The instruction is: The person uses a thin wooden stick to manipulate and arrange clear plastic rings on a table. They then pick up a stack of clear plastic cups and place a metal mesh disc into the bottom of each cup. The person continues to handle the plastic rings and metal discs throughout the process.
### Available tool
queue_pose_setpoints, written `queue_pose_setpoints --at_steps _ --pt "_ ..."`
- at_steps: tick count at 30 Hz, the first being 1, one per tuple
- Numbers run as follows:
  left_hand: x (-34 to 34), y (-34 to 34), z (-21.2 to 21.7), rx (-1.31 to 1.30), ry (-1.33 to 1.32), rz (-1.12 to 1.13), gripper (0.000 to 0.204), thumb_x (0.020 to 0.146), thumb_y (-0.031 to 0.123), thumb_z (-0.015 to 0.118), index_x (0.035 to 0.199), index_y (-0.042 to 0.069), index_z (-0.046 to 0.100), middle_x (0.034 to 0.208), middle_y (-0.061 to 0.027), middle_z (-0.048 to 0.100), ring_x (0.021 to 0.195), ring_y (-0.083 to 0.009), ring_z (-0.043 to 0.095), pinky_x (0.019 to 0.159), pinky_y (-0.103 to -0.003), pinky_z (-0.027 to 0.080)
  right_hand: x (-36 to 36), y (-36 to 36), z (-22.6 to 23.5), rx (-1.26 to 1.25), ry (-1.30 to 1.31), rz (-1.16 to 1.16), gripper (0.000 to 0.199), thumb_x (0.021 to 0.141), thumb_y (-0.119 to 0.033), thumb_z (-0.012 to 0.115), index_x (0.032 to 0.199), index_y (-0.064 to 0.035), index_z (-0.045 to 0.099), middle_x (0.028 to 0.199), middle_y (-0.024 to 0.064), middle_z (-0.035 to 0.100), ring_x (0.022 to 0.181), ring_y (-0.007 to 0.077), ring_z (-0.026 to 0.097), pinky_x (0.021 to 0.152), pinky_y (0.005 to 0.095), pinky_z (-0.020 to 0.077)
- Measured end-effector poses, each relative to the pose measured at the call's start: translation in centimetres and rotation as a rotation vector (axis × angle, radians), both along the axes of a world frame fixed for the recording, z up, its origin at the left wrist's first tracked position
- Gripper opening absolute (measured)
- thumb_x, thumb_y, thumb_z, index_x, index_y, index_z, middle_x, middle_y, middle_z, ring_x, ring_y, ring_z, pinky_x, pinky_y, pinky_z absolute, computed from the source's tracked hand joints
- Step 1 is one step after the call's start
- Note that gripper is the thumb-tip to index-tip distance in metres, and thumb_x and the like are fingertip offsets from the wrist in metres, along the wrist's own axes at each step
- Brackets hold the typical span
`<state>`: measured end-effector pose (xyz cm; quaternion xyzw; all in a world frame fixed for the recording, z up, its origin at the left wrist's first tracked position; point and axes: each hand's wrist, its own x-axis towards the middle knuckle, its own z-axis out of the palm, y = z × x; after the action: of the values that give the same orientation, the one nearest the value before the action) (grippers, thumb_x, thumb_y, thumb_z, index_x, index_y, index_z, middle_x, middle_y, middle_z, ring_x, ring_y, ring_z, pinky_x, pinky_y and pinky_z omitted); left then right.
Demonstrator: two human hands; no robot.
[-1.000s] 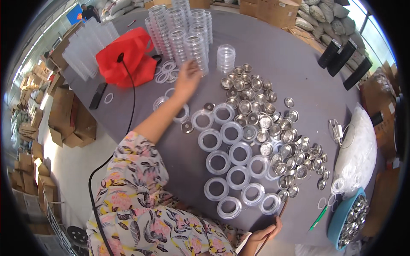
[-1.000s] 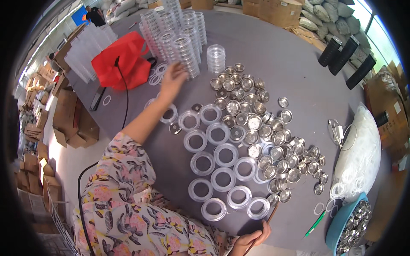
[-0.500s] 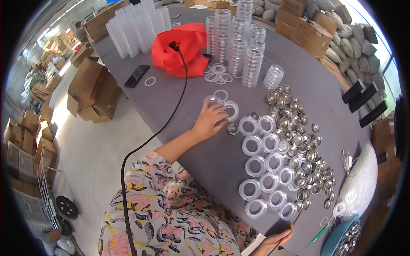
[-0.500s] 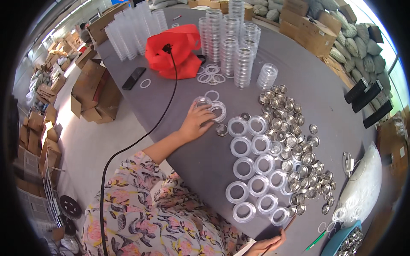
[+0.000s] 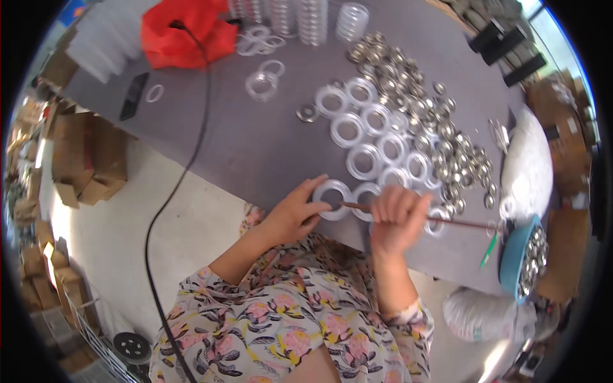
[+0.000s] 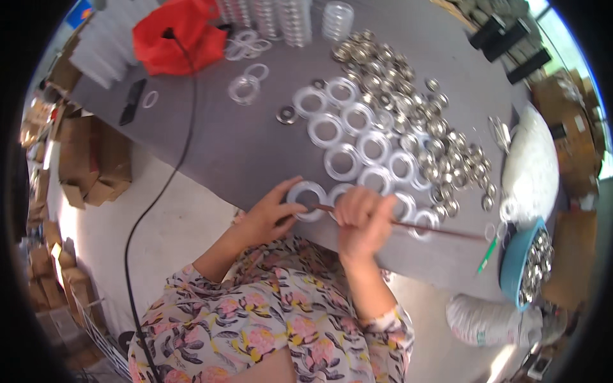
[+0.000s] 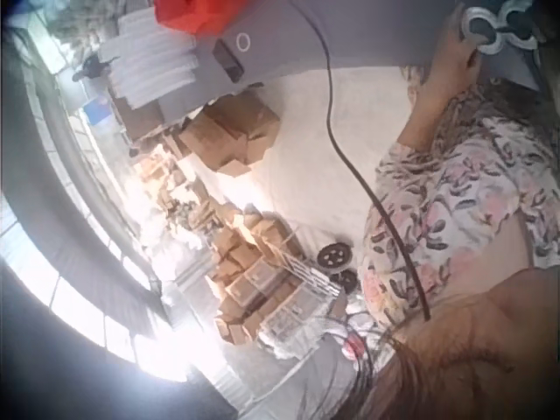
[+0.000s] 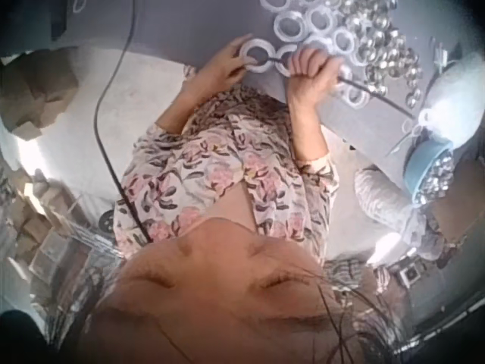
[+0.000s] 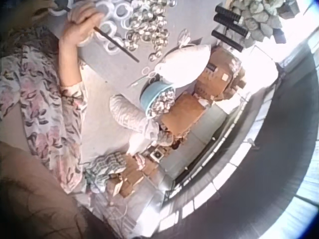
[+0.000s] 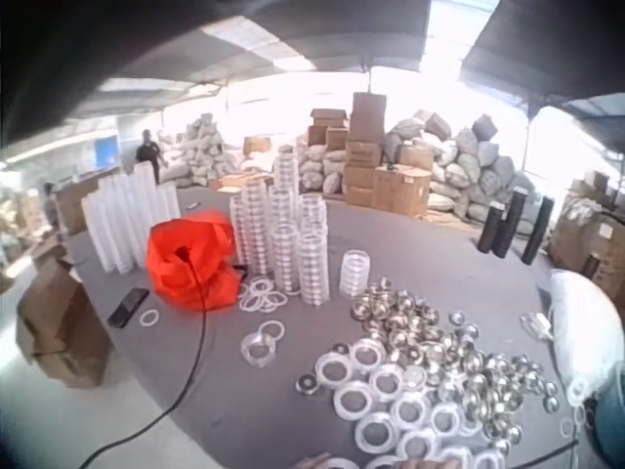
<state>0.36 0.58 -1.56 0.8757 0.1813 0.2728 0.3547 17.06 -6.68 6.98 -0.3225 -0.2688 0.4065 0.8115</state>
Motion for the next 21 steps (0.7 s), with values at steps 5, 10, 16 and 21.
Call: queue_pose_setpoints --at_steps 5,10,16,21 --pt "1.9 -0.5 1.3 -0.223 -0.142 0.166 0.074 0.063 0.011 0.075 0.125 0.002 0.037 0.130 -0.0200 0.038 0.124 -0.0343 0.036 0.099 -0.039 0.034 -0.8 1.3 -1.7 -0.072 -0.015 0.000 0.055 0.096 -0.039 0.028 0.049 -0.0102 0.029 0.046 -0.0001 0.028 0.040 0.0097 0.022 0.037 0.0248 0.0171" --pt "2.2 -0.5 0.7 -0.401 -0.129 0.179 0.081 0.061 0.016 0.077 0.128 -0.001 0.033 0.124 -0.0193 0.045 0.115 -0.0315 0.045 0.095 -0.037 0.037 -1.6 1.3 -2.7 -0.134 0.050 0.059 0.055 0.097 -0.035 0.030 0.049 -0.0094 0.028 0.045 0.0001 0.028 0.039 0.0093 0.023 0.036 0.0245 0.0169" --pt "2.1 -0.3 0.1 -0.333 -0.095 0.176 0.081 0.061 0.017 0.077 0.127 -0.001 0.034 0.122 -0.0177 0.047 0.112 -0.0292 0.048 0.094 -0.036 0.038 -2.7 5.1 -4.4 -0.057 -0.069 -0.046 0.056 0.096 -0.037 0.028 0.047 -0.0108 0.027 0.044 -0.0001 0.027 0.039 0.0110 0.019 0.039 0.0261 0.0162" --pt "2.1 -0.2 0.3 -0.364 -0.086 0.201 0.077 0.060 0.017 0.078 0.124 0.001 0.038 0.119 -0.0166 0.048 0.112 -0.0271 0.049 0.094 -0.035 0.038 -0.2 4.1 -3.6 -0.008 -0.454 0.015 0.044 0.097 -0.022 0.033 0.057 -0.0053 0.033 0.046 0.0014 0.035 0.041 0.0110 0.030 0.041 0.0247 0.0216"
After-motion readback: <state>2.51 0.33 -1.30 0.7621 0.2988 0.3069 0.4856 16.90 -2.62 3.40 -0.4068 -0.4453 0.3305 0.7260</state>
